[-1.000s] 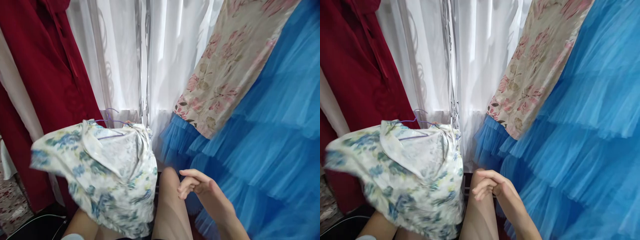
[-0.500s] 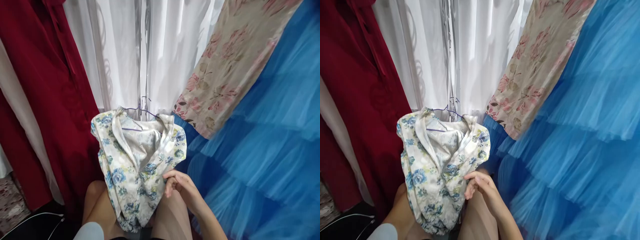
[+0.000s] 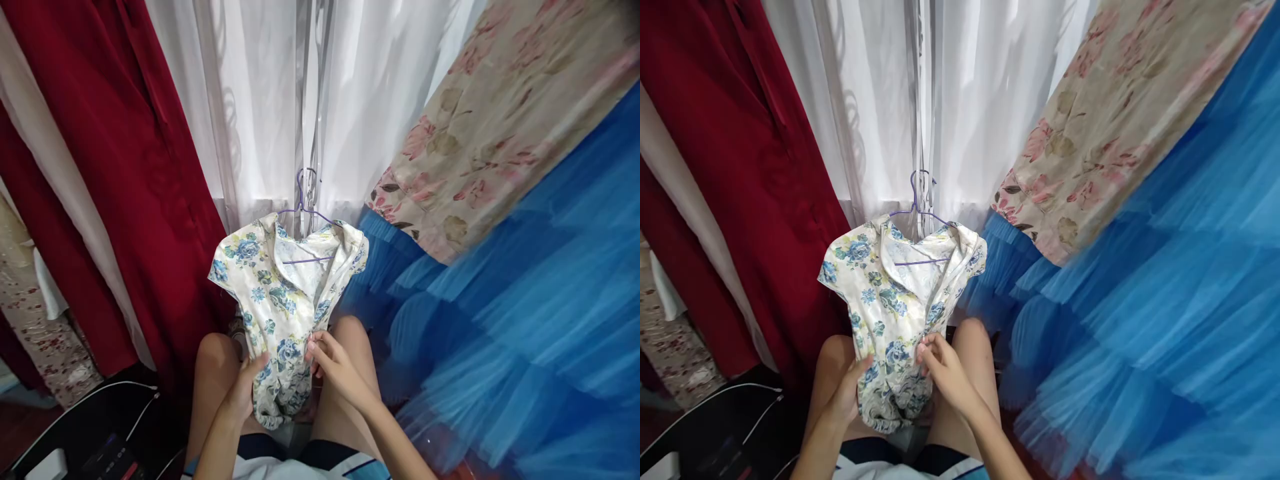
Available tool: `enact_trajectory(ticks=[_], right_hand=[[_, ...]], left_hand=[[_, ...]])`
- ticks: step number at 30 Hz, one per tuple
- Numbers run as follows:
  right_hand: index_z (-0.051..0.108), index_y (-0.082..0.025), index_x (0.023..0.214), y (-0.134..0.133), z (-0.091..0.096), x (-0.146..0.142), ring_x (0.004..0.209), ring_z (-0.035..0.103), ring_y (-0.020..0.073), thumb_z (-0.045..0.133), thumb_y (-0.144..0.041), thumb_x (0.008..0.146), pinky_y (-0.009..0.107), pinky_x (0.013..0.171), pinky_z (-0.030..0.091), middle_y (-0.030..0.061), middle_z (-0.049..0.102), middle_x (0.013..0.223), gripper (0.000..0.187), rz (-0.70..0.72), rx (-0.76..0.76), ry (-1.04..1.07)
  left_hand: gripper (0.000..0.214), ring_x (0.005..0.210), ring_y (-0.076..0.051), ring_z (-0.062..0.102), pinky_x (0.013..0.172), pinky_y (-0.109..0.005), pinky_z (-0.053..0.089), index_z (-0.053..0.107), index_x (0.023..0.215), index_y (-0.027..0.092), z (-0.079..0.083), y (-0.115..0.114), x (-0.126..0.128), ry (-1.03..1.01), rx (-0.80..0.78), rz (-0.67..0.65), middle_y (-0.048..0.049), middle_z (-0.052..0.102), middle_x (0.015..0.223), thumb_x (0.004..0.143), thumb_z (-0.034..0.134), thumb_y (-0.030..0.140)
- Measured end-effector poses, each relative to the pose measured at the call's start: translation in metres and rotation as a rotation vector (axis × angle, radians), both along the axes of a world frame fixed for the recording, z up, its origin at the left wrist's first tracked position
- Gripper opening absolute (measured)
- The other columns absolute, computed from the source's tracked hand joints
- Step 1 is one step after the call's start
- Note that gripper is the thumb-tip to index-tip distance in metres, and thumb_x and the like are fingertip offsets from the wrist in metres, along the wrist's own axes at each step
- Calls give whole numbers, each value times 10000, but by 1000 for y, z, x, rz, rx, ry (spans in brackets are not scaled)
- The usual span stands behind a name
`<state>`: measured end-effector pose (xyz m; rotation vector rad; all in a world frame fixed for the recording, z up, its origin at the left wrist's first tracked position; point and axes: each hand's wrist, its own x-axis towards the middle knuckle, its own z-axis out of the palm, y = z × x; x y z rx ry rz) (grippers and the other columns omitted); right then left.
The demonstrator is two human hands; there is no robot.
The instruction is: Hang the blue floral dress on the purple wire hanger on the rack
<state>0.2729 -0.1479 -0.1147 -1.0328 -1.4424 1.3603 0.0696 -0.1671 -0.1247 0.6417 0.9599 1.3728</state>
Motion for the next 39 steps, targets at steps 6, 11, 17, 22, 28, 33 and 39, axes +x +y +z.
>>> enact_trajectory(ticks=[6,11,17,22,28,33,39], right_hand=[[542,-209,850,-4,14,-33,575,472,148,493,-426,940,267,547,382,-29,498,636,240,-92,150,-8],[517,-195,682,-8,11,-39,562,431,135,534,-381,907,258,549,335,-27,465,578,292,-154,174,38],[540,-187,615,-29,-1,-24,468,372,117,593,-415,834,255,473,262,-29,445,504,321,-243,-25,147],[573,-166,628,-36,7,-28,474,388,106,619,-357,817,245,492,277,-32,466,501,273,-132,-17,87],[551,-168,627,-42,6,-39,455,403,100,601,-348,844,228,463,292,-31,473,497,286,-125,13,77],[600,-161,619,-14,53,-34,395,372,93,592,-324,829,229,425,263,-41,452,423,266,-285,107,58],[648,-136,653,74,165,-29,367,308,66,604,-335,780,229,393,196,-35,486,418,241,-279,275,215]], left_hand=[[548,1076,-290,671,944,-401,520,632,1153,167,-11,-2,26,-3,-36,75,-95,735,1080,620,754,148],[431,1048,-291,671,872,-362,545,647,1098,174,-15,4,15,155,34,201,-85,726,1078,669,686,197],[452,1197,-245,556,1033,-376,439,509,1269,215,-20,5,9,691,440,711,-116,559,1306,829,612,232],[273,1090,-243,612,957,-355,474,613,1130,225,-23,-6,45,837,533,60,-86,662,1124,866,546,196],[249,994,-271,643,868,-355,500,636,1103,220,-35,-16,53,797,498,-41,-105,692,1038,907,497,287],[238,919,-250,640,828,-338,488,620,1072,222,-34,-19,41,897,545,-92,-106,681,966,941,425,262],[177,816,-211,627,742,-276,445,573,967,238,-28,-14,31,1053,535,-122,-53,655,850,967,404,291]])
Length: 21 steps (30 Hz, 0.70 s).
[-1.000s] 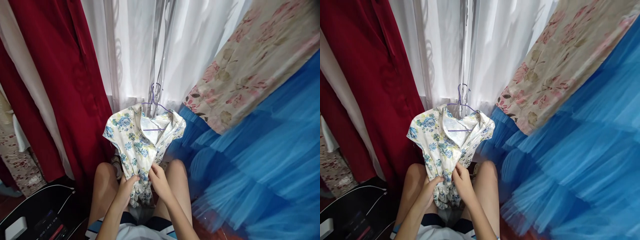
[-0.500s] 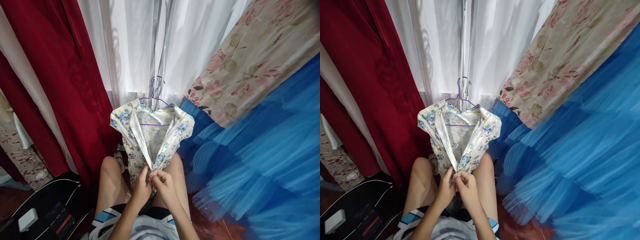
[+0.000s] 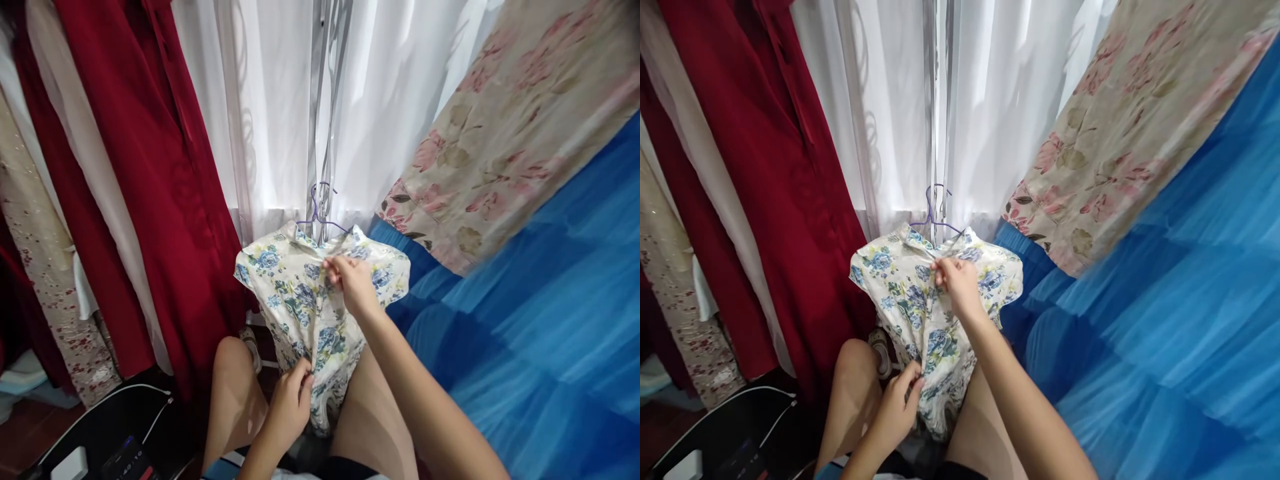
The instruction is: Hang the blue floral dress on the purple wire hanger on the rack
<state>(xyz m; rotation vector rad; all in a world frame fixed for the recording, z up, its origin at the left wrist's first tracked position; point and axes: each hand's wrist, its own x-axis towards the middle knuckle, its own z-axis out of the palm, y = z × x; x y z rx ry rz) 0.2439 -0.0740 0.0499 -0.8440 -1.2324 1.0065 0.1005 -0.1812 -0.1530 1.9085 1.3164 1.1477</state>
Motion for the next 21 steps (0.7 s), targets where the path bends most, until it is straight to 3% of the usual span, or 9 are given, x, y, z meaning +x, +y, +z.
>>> enact_trajectory(ticks=[2,4,6,8,11,13,16,18,21], right_hand=[[650,-129,654,19,25,-3,360,288,58,608,-322,741,230,384,170,-36,484,423,215,27,-20,72],[650,-128,657,26,35,-7,357,280,55,606,-315,718,230,381,170,-40,480,424,202,36,-36,119],[651,-130,672,24,30,-10,367,299,58,610,-325,719,225,385,190,-37,494,434,205,61,-32,126],[653,-135,698,18,19,-12,385,334,68,614,-342,743,220,396,217,-32,515,452,215,88,-5,93],[647,-146,712,9,4,-11,397,363,80,593,-352,802,224,416,248,-44,498,443,231,85,63,8],[633,-152,692,5,2,-9,398,373,83,577,-346,833,231,436,273,-51,480,431,247,61,115,-58],[615,-156,675,2,2,-7,421,414,90,568,-336,859,237,471,313,-47,498,450,262,44,180,-137],[610,-157,679,3,1,-7,442,437,94,566,-327,866,238,485,322,-44,507,473,256,43,211,-152],[602,-159,683,12,-9,-6,448,434,94,556,-324,868,238,486,319,-44,503,485,252,19,229,-146]], left_hand=[[168,803,-210,623,712,-272,437,560,940,238,-4,5,-2,42,-5,-13,-47,645,836,966,401,285],[163,781,-208,621,693,-273,432,554,907,231,-9,11,-3,62,-19,-20,-39,638,811,960,407,276],[177,770,-204,619,703,-278,438,564,880,222,-9,17,-5,42,-14,-23,-33,630,794,958,417,282],[195,803,-202,617,753,-288,453,596,913,213,3,26,-8,-2,41,-23,-36,628,822,962,431,305],[247,830,-190,603,802,-296,463,615,1114,203,52,49,-15,-83,191,53,-41,622,858,966,462,329],[328,729,-160,564,738,-275,465,555,1271,211,99,69,-20,-135,301,113,-20,588,807,985,435,319],[408,697,-146,529,738,-271,460,475,1393,244,165,101,-21,-75,507,56,-1,553,783,991,442,307],[311,786,-157,560,792,-287,459,587,1263,236,193,118,-17,24,619,2,-27,590,872,977,484,299],[158,910,-184,583,852,-309,450,669,966,193,208,134,-9,136,748,-30,-52,619,924,954,529,264]])
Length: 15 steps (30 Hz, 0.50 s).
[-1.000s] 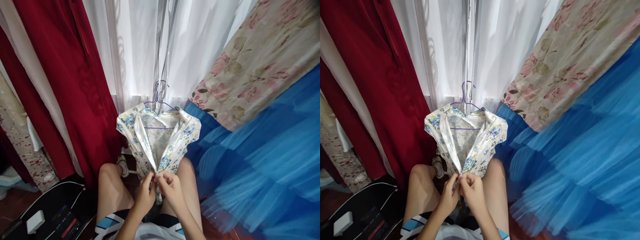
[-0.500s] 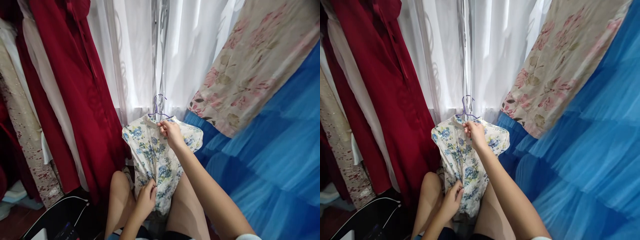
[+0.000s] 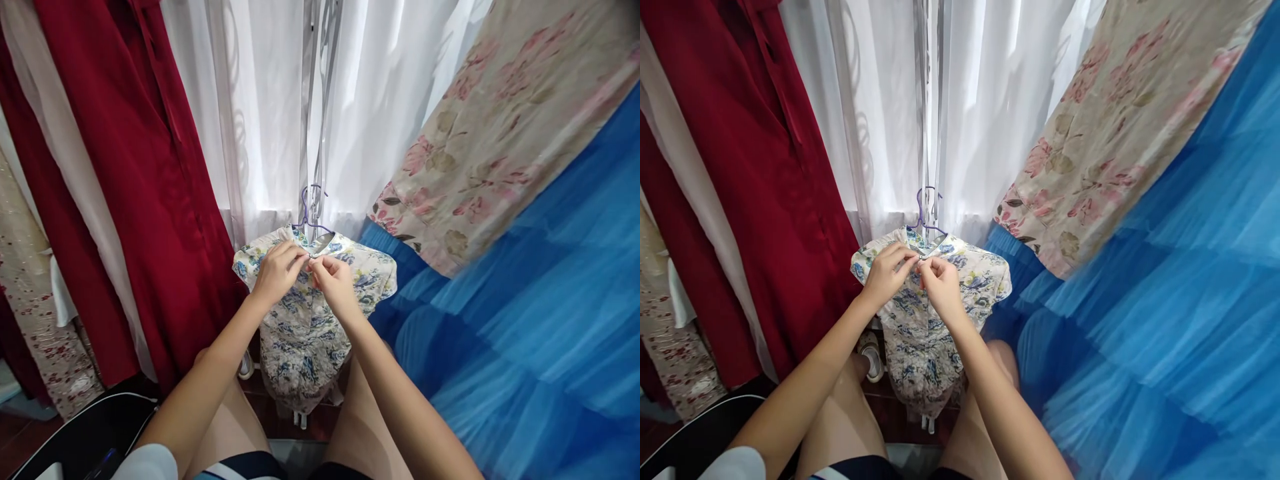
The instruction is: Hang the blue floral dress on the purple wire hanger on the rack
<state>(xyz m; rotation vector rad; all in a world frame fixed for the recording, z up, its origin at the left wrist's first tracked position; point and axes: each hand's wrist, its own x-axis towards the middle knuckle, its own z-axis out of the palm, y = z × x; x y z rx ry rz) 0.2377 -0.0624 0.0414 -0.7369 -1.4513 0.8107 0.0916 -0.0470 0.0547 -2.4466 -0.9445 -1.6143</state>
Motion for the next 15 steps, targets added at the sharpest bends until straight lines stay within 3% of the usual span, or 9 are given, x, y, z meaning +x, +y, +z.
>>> enact_trajectory(ticks=[4,8,12,15], right_hand=[[557,-170,645,17,-17,2,443,429,95,560,-297,830,237,483,320,-44,490,477,225,-57,-24,0],[486,-188,587,17,-31,11,439,396,88,555,-268,819,231,467,287,-50,454,470,255,-98,-25,-90],[463,-189,572,3,-48,23,454,394,89,554,-254,826,226,469,272,-48,446,472,277,-100,-40,-215],[473,-189,580,-2,-63,29,449,393,90,555,-264,835,224,461,273,-48,449,468,277,-68,-76,-232]], left_hand=[[143,873,-170,591,829,-294,461,646,881,180,2,8,1,-95,83,21,-43,626,876,947,540,251],[156,828,-155,594,777,-260,465,652,856,166,-3,34,-37,-404,48,128,-37,633,857,917,585,293],[166,792,-144,597,733,-225,457,678,860,140,-31,79,-100,-895,-164,164,-25,656,828,843,647,303],[109,784,-126,585,752,-206,443,677,817,136,-63,98,-129,-1159,-260,199,-8,653,808,807,658,243]])
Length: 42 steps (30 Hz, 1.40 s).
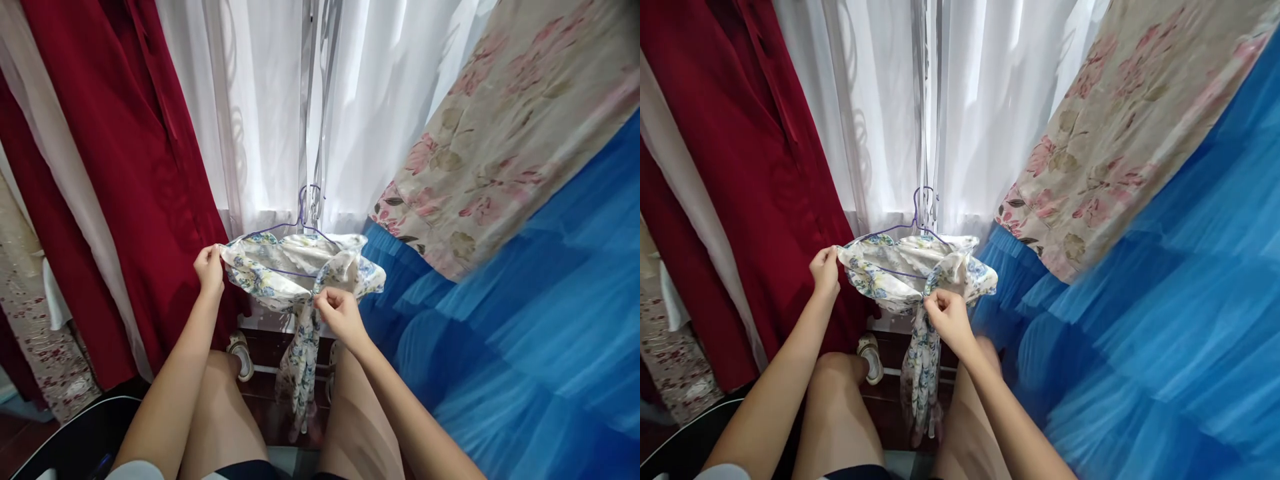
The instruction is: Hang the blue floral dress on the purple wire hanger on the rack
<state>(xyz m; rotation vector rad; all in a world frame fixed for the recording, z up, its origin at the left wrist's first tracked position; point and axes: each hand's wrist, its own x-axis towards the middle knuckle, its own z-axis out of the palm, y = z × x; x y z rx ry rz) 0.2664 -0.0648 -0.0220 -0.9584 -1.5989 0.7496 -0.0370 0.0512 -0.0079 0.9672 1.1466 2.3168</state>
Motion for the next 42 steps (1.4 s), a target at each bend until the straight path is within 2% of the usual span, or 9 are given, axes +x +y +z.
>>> enact_trajectory(ticks=[7,12,17,23,25,29,33,38,42], right_hand=[[456,-197,554,-8,-31,24,437,413,92,541,-265,850,230,480,317,-37,483,473,315,-4,-113,91],[463,-194,556,-25,-47,40,493,450,105,544,-254,856,233,523,354,-30,498,506,316,32,-151,44],[523,-185,590,-28,-77,38,460,434,104,538,-288,865,235,512,343,-39,491,479,294,98,-230,38],[516,-187,571,-36,-113,32,422,407,102,515,-281,869,237,480,300,-43,469,441,312,87,-269,71],[487,-192,566,-47,-116,35,445,410,103,517,-282,883,241,495,308,-41,466,463,331,105,-243,82],[487,-190,615,-74,-107,41,485,406,105,527,-303,911,244,513,308,-43,454,510,319,128,-229,84],[489,-182,622,-92,-90,40,521,420,107,536,-259,894,244,523,301,-30,476,556,287,135,-227,42],[469,-179,622,-103,-78,38,593,416,114,541,-239,888,246,558,305,-21,468,604,282,141,-172,-93],[480,-180,629,-107,-77,43,564,405,113,522,-284,909,249,544,304,-23,461,580,302,115,-189,-109]], left_hand=[[76,615,-128,589,692,-237,474,651,717,120,-57,9,31,-272,-239,-274,-6,618,639,771,692,156],[130,691,-217,675,760,-364,547,648,761,114,-45,13,53,-511,-321,-530,-81,667,706,857,564,143],[155,779,-199,689,826,-329,548,674,880,111,-37,-14,46,-580,-257,-585,-72,691,766,889,550,203],[507,1038,-245,655,904,-341,519,663,1114,178,-28,-58,37,-256,-36,-524,-96,697,1060,884,528,609],[553,1096,-248,625,936,-332,493,613,1226,206,-20,-63,32,57,-31,-408,-95,668,1138,815,656,573],[676,921,-212,640,875,-330,490,505,1308,238,-9,-57,27,515,-201,-141,-35,643,929,738,762,494],[587,1011,-221,599,922,-362,466,471,1202,193,-8,-41,46,587,-359,-86,-97,570,1091,801,654,580],[853,1296,-332,413,1072,-462,341,313,1395,189,-2,-29,69,680,-461,119,-201,333,1408,726,745,493],[484,1236,-358,489,1059,-472,342,564,1217,189,2,-27,62,645,-421,44,-151,542,1252,755,687,268]])
